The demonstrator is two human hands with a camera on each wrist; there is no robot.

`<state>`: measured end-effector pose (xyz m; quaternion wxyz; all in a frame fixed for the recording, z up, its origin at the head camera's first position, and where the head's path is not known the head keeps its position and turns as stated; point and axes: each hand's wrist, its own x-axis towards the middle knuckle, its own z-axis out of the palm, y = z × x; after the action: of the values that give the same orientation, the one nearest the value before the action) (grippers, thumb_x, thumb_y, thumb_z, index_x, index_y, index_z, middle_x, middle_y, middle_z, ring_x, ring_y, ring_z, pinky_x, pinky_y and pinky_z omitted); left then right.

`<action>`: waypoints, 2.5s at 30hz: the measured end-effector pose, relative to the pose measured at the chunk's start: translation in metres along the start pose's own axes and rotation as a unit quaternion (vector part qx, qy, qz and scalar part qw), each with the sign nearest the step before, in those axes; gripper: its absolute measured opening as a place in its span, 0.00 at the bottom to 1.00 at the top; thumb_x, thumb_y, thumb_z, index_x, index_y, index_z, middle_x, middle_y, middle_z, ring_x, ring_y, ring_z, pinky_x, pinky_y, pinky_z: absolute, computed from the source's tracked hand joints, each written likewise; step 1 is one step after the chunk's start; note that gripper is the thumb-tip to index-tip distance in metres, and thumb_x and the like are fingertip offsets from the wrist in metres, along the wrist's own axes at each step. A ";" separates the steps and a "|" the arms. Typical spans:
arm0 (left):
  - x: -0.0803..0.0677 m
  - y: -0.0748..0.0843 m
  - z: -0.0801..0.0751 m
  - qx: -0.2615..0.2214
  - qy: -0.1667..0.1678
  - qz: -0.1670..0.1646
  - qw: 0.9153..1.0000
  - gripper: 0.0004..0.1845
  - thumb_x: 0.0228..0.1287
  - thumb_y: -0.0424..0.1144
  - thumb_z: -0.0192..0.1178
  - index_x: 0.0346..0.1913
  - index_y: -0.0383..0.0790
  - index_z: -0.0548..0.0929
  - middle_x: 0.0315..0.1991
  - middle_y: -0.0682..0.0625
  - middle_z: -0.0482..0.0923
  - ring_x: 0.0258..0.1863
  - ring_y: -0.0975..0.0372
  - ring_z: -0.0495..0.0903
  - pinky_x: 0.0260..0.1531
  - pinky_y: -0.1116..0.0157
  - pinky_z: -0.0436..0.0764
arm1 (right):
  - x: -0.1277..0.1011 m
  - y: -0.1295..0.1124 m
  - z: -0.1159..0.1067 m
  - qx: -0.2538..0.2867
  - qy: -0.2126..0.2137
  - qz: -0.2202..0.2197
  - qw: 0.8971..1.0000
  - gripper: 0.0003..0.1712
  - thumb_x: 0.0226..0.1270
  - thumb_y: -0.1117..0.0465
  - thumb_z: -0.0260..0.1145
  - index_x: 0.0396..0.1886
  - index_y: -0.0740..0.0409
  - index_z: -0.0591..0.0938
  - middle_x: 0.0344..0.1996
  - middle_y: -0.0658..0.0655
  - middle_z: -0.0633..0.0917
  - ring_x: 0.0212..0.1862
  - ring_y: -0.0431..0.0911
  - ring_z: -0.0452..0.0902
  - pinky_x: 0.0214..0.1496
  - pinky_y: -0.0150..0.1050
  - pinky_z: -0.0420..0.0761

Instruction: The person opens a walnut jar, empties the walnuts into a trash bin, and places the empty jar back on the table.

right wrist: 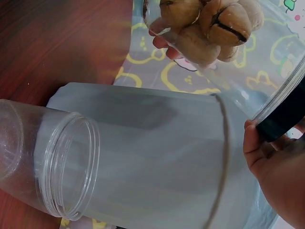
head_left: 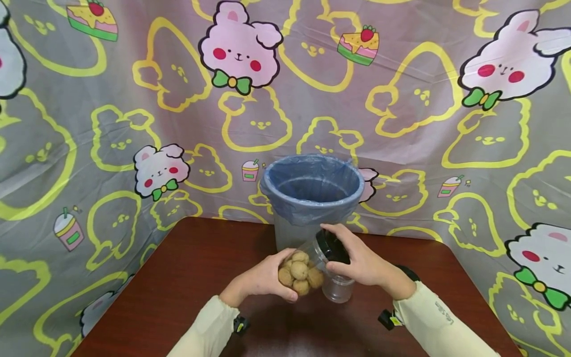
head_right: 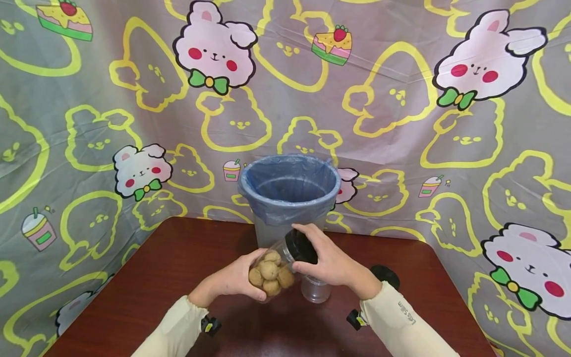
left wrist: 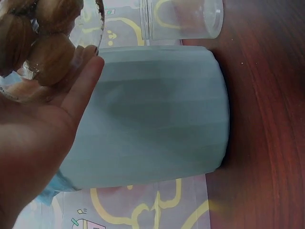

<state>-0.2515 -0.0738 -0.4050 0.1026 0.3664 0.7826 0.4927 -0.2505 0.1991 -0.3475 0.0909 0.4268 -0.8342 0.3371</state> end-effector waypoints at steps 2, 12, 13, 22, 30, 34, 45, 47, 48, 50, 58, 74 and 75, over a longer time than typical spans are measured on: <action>0.000 0.000 0.000 -0.008 -0.002 -0.004 1.000 0.45 0.39 0.41 0.78 0.64 0.48 0.65 0.49 0.56 0.75 0.46 0.63 0.75 0.48 0.64 0.74 | 0.001 0.000 -0.001 0.000 -0.004 -0.006 1.000 0.43 0.59 0.52 0.66 0.70 0.57 0.59 0.59 0.51 0.68 0.53 0.45 0.67 0.48 0.44 0.74; 0.000 0.002 0.002 -0.022 0.001 0.004 1.000 0.44 0.39 0.35 0.77 0.63 0.45 0.66 0.49 0.54 0.75 0.47 0.62 0.75 0.50 0.64 0.73 | 0.001 -0.001 -0.002 0.021 -0.005 -0.023 1.000 0.46 0.57 0.52 0.68 0.71 0.58 0.58 0.63 0.54 0.66 0.58 0.49 0.65 0.54 0.47 0.71; 0.000 0.002 0.002 -0.025 0.000 0.008 1.000 0.44 0.39 0.35 0.77 0.63 0.46 0.66 0.49 0.55 0.74 0.47 0.63 0.75 0.50 0.65 0.73 | 0.001 -0.001 -0.002 0.025 -0.004 -0.025 0.999 0.46 0.57 0.52 0.68 0.71 0.58 0.58 0.63 0.53 0.66 0.58 0.49 0.66 0.54 0.46 0.71; 0.000 -0.004 0.003 -0.032 -0.002 0.015 0.999 0.46 0.39 0.34 0.77 0.64 0.47 0.64 0.51 0.55 0.73 0.48 0.62 0.74 0.50 0.64 0.72 | 0.001 0.000 -0.001 0.061 0.002 -0.036 0.997 0.46 0.56 0.53 0.69 0.71 0.60 0.58 0.61 0.51 0.67 0.57 0.51 0.67 0.54 0.44 0.72; 0.001 -0.002 0.001 -0.039 -0.004 0.025 0.999 0.45 0.40 0.38 0.77 0.64 0.47 0.65 0.52 0.54 0.74 0.49 0.61 0.75 0.51 0.63 0.73 | 0.002 0.002 -0.002 0.059 0.016 -0.041 0.997 0.46 0.55 0.52 0.69 0.70 0.61 0.60 0.61 0.51 0.68 0.57 0.50 0.66 0.55 0.47 0.71; 0.000 -0.002 0.000 -0.033 -0.005 0.021 0.999 0.45 0.40 0.39 0.77 0.64 0.48 0.64 0.52 0.54 0.74 0.49 0.62 0.74 0.51 0.63 0.73 | 0.002 0.002 -0.001 0.060 0.013 -0.040 0.997 0.47 0.54 0.54 0.71 0.71 0.60 0.59 0.61 0.51 0.68 0.58 0.51 0.66 0.55 0.46 0.71; -0.004 -0.005 0.000 -0.018 0.016 0.011 1.000 0.46 0.39 0.32 0.77 0.64 0.44 0.65 0.51 0.54 0.74 0.47 0.63 0.74 0.50 0.64 0.72 | 0.001 0.005 -0.001 0.040 0.020 -0.038 0.998 0.47 0.52 0.56 0.72 0.70 0.61 0.60 0.60 0.51 0.68 0.58 0.48 0.65 0.56 0.41 0.69; -0.004 -0.006 -0.001 -0.019 0.020 0.013 1.000 0.46 0.38 0.31 0.77 0.64 0.42 0.65 0.50 0.52 0.74 0.47 0.62 0.74 0.49 0.64 0.72 | -0.001 0.005 -0.002 0.031 0.018 -0.024 0.999 0.47 0.53 0.55 0.71 0.71 0.60 0.60 0.61 0.51 0.67 0.58 0.47 0.65 0.55 0.42 0.69; -0.005 -0.006 -0.001 -0.019 0.022 0.015 0.999 0.46 0.38 0.31 0.76 0.64 0.41 0.65 0.51 0.51 0.74 0.47 0.61 0.74 0.49 0.63 0.72 | -0.002 0.005 -0.002 0.025 0.018 -0.018 0.999 0.47 0.53 0.55 0.71 0.71 0.59 0.60 0.61 0.51 0.67 0.58 0.47 0.65 0.55 0.42 0.70; -0.006 -0.007 -0.002 -0.014 0.029 0.016 0.999 0.46 0.38 0.32 0.77 0.64 0.41 0.65 0.51 0.51 0.74 0.47 0.61 0.74 0.50 0.63 0.72 | -0.005 0.007 -0.003 0.009 0.017 -0.006 1.000 0.47 0.54 0.53 0.71 0.71 0.57 0.60 0.62 0.51 0.67 0.58 0.47 0.65 0.54 0.44 0.71; -0.011 -0.011 -0.005 0.003 0.067 0.021 0.998 0.49 0.34 0.40 0.79 0.64 0.47 0.65 0.51 0.56 0.74 0.47 0.62 0.75 0.51 0.64 0.72 | -0.014 0.013 -0.008 -0.040 0.022 0.031 0.998 0.46 0.54 0.52 0.72 0.71 0.53 0.61 0.61 0.47 0.68 0.58 0.44 0.66 0.53 0.49 0.71; -0.020 -0.007 -0.017 0.020 0.117 0.022 0.993 0.52 0.34 0.41 0.79 0.67 0.45 0.63 0.53 0.53 0.74 0.49 0.61 0.74 0.51 0.63 0.71 | -0.052 0.039 -0.026 -0.092 0.019 0.130 0.987 0.46 0.55 0.44 0.71 0.71 0.48 0.61 0.61 0.55 0.66 0.61 0.52 0.61 0.56 0.57 0.66; -0.021 -0.001 -0.018 0.020 0.119 0.021 0.992 0.52 0.34 0.40 0.79 0.67 0.43 0.63 0.54 0.52 0.74 0.49 0.60 0.74 0.51 0.63 0.71 | -0.055 0.041 -0.027 -0.095 0.019 0.131 0.987 0.46 0.56 0.44 0.70 0.71 0.49 0.61 0.60 0.54 0.66 0.61 0.51 0.62 0.56 0.57 0.66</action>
<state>-0.2471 -0.1009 -0.4014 -0.0088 0.3233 0.7913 0.5189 -0.2521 0.2686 -0.3712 0.1019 0.2966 -0.9095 0.2730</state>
